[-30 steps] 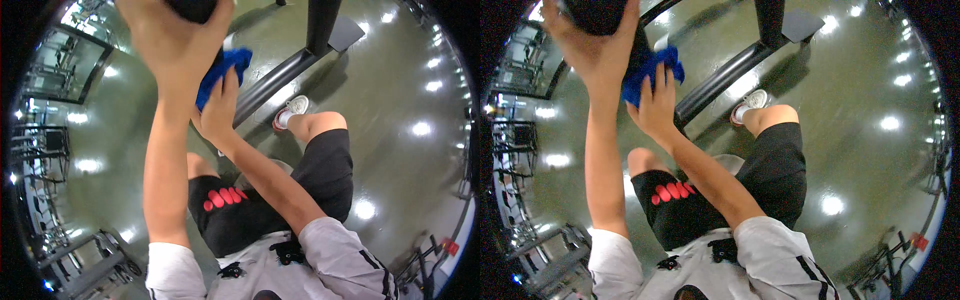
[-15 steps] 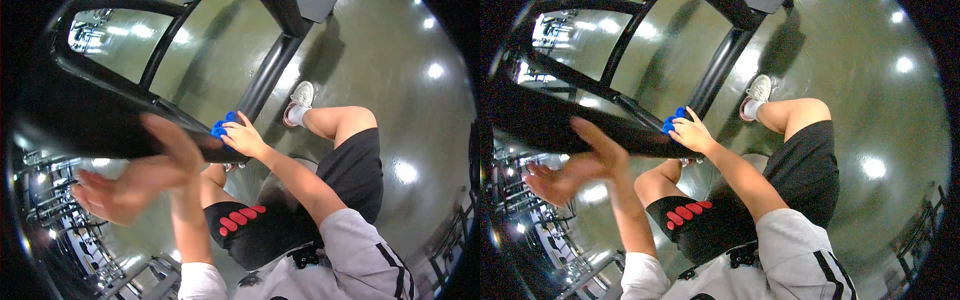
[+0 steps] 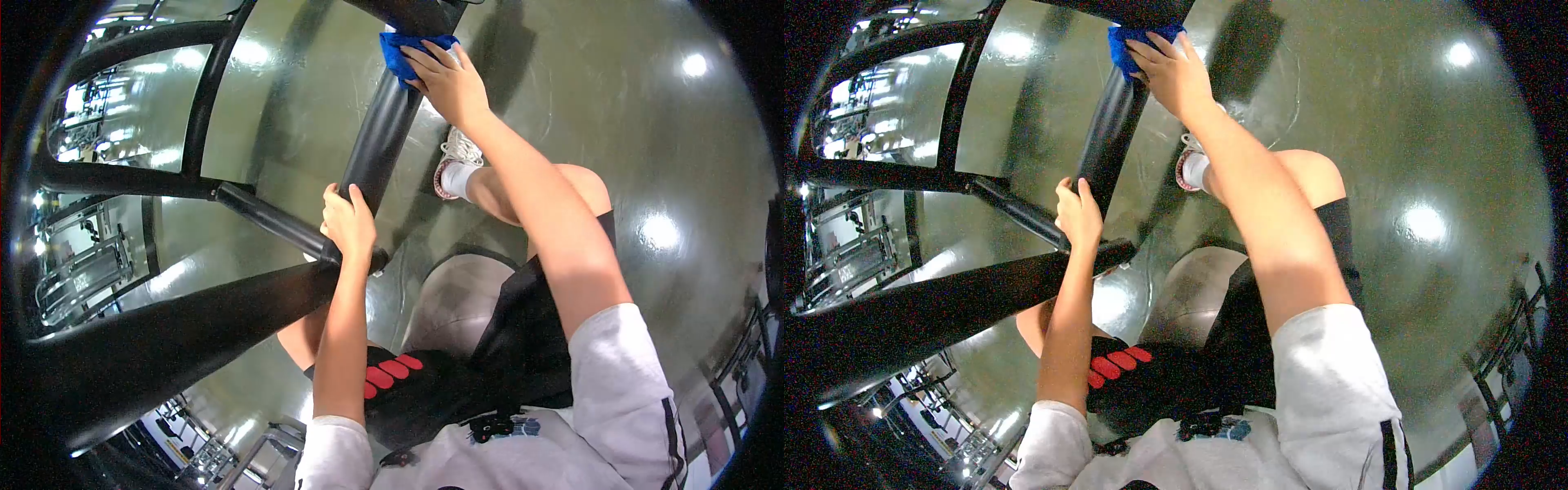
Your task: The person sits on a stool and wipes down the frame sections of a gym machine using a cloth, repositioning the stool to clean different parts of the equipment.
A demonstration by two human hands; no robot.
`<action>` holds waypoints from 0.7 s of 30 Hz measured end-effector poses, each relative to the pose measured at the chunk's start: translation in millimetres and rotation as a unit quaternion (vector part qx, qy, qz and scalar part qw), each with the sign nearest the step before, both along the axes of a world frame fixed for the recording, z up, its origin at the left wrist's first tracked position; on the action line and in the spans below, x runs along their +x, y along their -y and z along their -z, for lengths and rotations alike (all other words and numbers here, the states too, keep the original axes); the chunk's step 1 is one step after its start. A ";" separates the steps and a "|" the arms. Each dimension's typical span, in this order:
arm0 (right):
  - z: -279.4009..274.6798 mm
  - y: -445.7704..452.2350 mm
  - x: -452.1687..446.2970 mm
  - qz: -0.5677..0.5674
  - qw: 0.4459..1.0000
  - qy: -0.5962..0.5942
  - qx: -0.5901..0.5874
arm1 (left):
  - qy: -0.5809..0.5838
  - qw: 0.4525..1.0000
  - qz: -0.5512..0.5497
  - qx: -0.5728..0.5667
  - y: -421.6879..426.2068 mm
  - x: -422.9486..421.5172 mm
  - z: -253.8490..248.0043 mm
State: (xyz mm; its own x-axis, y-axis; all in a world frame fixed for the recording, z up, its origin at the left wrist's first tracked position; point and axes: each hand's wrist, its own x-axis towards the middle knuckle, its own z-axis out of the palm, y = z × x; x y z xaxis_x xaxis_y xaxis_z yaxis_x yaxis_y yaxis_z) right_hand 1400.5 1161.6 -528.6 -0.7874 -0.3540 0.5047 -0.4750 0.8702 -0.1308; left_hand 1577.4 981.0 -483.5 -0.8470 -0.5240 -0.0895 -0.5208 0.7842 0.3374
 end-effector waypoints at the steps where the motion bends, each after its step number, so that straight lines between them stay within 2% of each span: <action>1: -0.4 0.9 2.1 -0.019 0.999 -0.005 -0.036 | 0.044 0.999 -0.007 -0.006 -0.8 2.0 0.3; 2: -0.1 8.3 6.3 -0.019 0.999 -0.004 -0.035 | 0.045 0.999 -0.008 -0.005 -0.3 1.3 0.0; 4: 0.8 37.9 22.7 0.040 0.974 0.089 -0.203 | 0.034 0.994 -0.067 0.077 2.7 -2.5 -4.2; 6: -0.4 71.5 54.8 0.018 0.963 0.096 -0.251 | -0.077 0.970 -0.070 0.222 19.7 5.0 6.5; 7: -25.1 81.2 82.0 0.019 0.971 0.123 -0.202 | -0.140 0.954 -0.072 0.256 24.9 7.9 7.0; 8: -33.5 89.6 105.2 -0.054 0.981 0.155 -0.104 | -0.204 0.932 -0.074 0.291 27.0 11.3 5.8; 9: -37.3 98.9 130.5 -0.138 0.970 0.187 -0.069 | -0.205 0.949 -0.045 0.236 21.8 18.0 -4.6; 10: -40.9 111.7 149.8 -0.197 0.952 0.235 0.015 | -0.206 0.962 -0.017 0.180 10.4 25.7 -23.9; 11: 5.5 151.9 179.4 -0.192 0.974 0.052 0.110 | -0.210 0.969 0.012 0.127 -11.1 30.0 -50.7; 12: 51.0 182.3 204.4 -0.182 0.954 -0.134 0.198 | -0.239 0.964 0.074 0.085 -22.0 37.1 -59.7; 13: 32.2 172.8 199.6 -0.185 0.953 -0.135 0.197 | -0.238 0.961 0.129 0.048 -32.6 42.3 -68.0; 14: 14.1 161.9 192.9 -0.277 0.957 0.014 0.088 | -0.236 0.954 0.184 0.010 -37.5 47.1 -73.4; 15: -10.5 146.5 184.2 -0.358 0.919 0.164 -0.024 | -0.201 0.958 0.205 -0.022 -36.0 53.3 -75.5; 16: -23.4 135.2 176.9 -0.424 0.842 0.306 -0.134 | -0.182 0.960 0.212 -0.018 -35.2 58.1 -75.0; 18: -2.5 127.5 156.7 -0.340 0.931 0.132 0.007 | -0.113 0.973 0.199 -0.039 -26.9 65.8 -69.8; 19: -25.2 108.8 133.6 -0.315 0.936 0.159 -0.005 | -0.103 0.977 0.186 -0.024 -19.9 70.5 -62.5; 21: -16.6 88.9 91.2 -0.230 0.968 0.079 -0.064 | -0.088 0.981 0.174 0.009 -4.6 80.1 -43.2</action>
